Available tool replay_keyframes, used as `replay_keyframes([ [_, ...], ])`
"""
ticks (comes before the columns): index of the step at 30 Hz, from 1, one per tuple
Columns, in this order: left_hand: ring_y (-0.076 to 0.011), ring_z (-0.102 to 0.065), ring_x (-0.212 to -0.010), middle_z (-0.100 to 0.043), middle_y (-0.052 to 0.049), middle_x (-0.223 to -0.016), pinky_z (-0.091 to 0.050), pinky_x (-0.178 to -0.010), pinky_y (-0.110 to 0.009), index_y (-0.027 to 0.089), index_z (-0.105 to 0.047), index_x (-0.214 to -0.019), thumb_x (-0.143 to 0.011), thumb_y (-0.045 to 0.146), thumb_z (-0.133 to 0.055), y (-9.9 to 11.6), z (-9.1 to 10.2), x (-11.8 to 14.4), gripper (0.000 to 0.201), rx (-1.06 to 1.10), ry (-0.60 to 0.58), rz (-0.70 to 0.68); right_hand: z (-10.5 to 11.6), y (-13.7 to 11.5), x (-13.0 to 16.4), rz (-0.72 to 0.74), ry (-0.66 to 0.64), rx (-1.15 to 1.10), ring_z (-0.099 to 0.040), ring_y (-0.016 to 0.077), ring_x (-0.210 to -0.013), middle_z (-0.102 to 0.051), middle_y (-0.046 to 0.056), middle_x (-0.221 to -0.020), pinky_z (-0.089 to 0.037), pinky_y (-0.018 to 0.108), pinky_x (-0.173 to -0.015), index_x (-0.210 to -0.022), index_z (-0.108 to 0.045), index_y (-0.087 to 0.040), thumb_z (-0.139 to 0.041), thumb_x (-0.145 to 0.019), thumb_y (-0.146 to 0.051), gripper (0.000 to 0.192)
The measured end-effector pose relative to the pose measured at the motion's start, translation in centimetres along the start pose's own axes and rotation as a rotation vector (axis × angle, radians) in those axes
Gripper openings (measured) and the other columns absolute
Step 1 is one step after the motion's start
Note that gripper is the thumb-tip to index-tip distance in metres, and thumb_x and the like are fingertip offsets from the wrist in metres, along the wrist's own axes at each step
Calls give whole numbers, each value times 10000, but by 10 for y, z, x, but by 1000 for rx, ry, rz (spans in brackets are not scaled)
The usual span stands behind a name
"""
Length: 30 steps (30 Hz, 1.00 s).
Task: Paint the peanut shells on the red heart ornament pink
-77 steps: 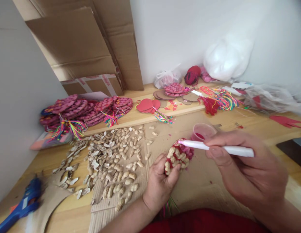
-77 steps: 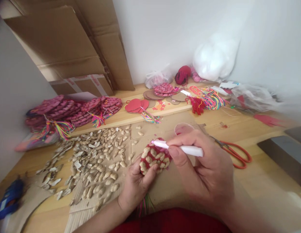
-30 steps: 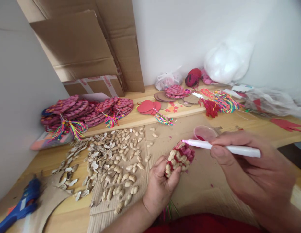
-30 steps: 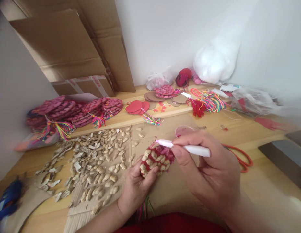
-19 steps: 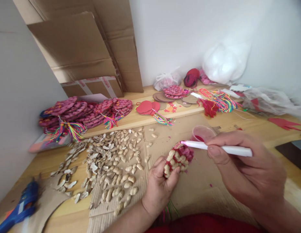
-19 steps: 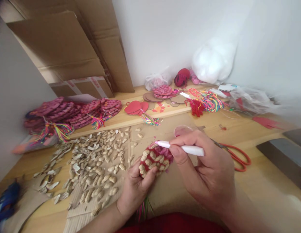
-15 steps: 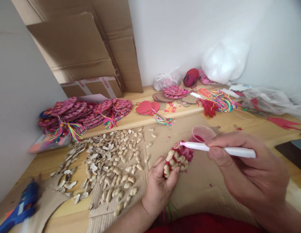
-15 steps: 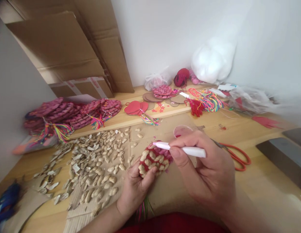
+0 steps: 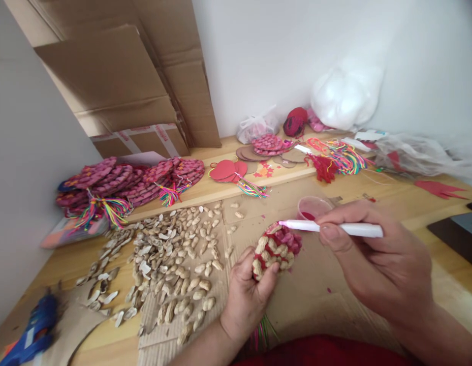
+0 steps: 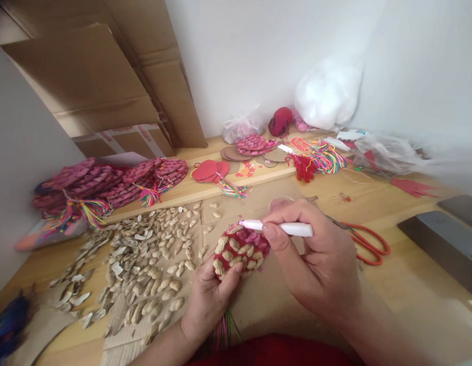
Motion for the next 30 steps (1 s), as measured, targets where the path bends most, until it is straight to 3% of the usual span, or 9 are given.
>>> replay_keyframes([
  [10, -210, -668, -961, -697, -38, -867, -522, -894, -297, 207, -698, -851, -959, 258, -645, -1, 1, -1, 130, 15, 2, 19, 0, -2, 1, 5, -5, -46, -644, 143, -750, -622, -24, -767, -515, 288, -702, -951, -665, -261, -649, -898, -173, 104],
  [15, -211, -680, -1001, -752, -55, -1014, -522, -908, -294, 220, -743, -986, -963, 271, -645, -2, 1, 1, 113, 55, -5, 52, -2, 8, 2, -83, -19, -57, -651, 144, -814, -645, -9, -840, -507, 283, -735, -954, -651, -262, -648, -917, -211, 64],
  [20, -222, -683, -1051, -768, -59, -1076, -524, -935, -303, 234, -768, -1011, -958, 274, -656, -5, 2, 1, 130, 71, -5, 64, -2, 8, 1, -73, -14, -141, -624, 128, -734, -619, -25, -783, -500, 284, -701, -960, -654, -262, -636, -927, -205, 68],
  [30, -237, -693, -1099, -765, -68, -1186, -522, -985, -323, 242, -775, -1104, -962, 295, -659, -10, 0, 2, 191, 108, -20, 89, -3, 14, 5, -108, -6, -139, -681, 179, -809, -665, -5, -805, -518, 317, -692, -980, -663, -286, -643, -926, -250, 68],
])
Point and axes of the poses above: each hand's wrist, its own x-axis away from the middle knuckle, its own z-axis out of the back of the hand, y = z × x, the point moved 9 cm from there along -x, towards the middle knuckle
